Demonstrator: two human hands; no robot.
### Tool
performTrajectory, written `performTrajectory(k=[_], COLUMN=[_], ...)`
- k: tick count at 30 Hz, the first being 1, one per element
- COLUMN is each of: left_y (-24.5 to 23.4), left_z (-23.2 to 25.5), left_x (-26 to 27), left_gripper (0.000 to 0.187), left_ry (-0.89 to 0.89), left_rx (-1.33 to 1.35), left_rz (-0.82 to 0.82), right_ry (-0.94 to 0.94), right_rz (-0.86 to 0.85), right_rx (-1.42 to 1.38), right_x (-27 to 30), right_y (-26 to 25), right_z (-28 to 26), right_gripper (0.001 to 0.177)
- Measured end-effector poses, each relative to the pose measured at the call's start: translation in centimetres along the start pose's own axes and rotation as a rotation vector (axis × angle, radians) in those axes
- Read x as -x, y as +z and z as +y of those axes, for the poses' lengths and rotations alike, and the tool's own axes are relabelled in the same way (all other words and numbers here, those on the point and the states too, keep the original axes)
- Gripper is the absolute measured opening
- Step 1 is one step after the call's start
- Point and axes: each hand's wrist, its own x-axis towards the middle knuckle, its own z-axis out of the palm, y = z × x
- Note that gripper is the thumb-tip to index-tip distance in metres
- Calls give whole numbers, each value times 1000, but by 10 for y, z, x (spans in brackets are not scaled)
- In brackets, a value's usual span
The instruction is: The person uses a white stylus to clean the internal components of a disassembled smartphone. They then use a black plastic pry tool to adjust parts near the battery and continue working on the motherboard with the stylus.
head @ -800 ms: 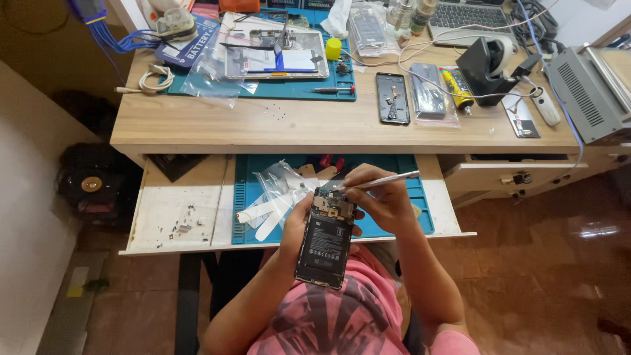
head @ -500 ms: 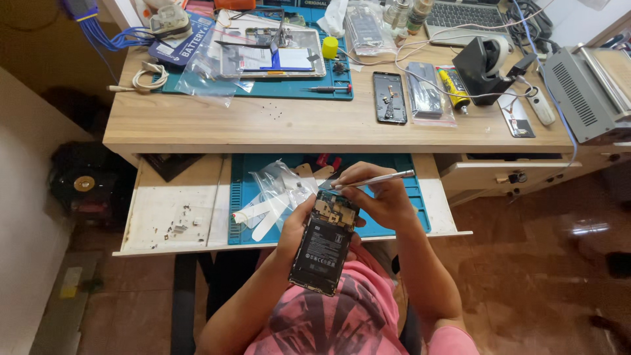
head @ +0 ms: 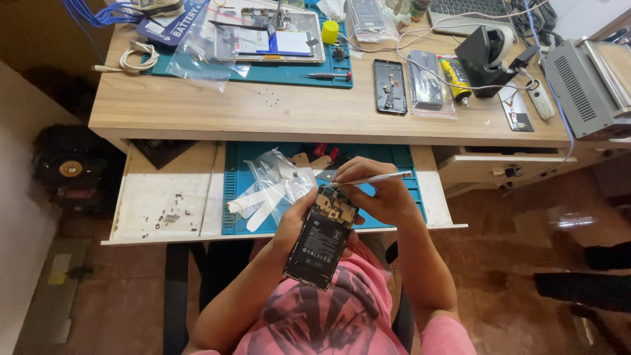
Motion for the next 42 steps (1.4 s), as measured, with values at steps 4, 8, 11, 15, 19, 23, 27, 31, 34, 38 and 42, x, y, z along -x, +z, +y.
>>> performTrajectory(k=[4, 8, 11, 15, 19, 23, 27, 31, 34, 38, 42], left_y=[52, 32, 25, 33, 20, 8, 7, 10, 13, 22, 19], left_z=[-2, 1, 0, 10, 11, 9, 9, 9, 10, 0, 8], left_x=[24, 13, 8, 18, 13, 7, 5, 8, 10, 20, 13], left_gripper=[38, 48, 50, 59, 63, 62, 64, 64, 65, 56, 62], left_ry=[64, -79, -112, -277, -349, -377, -380, -401, -385, -267, -315], left_rx=[-126, -186, -177, -79, 3, 26, 26, 28, 31, 26, 12], left_rz=[-2, -144, -192, -179, -165, -162, -178, -178, -185, -125, -183], right_ry=[1, 20, 42, 62, 57, 79, 83, 101, 112, 116, 114], right_rz=[-78, -266, -311, -226, -235, -216, -214, -217, -226, -238, -212], right_rx=[89, 171, 42, -253, -306, -264, -264, -267, -264, -235, -255], right_x=[-8, -14, -17, -12, -5, -1, 1, 1, 0, -4, -5], right_y=[-8, -18, -23, -21, -21, -22, -23, -23, -22, -21, -21], right_z=[-18, -24, -13, -4, 6, 10, 13, 12, 11, 7, 4], right_gripper=[6, 4, 5, 7, 9, 11, 13, 12, 13, 10, 10])
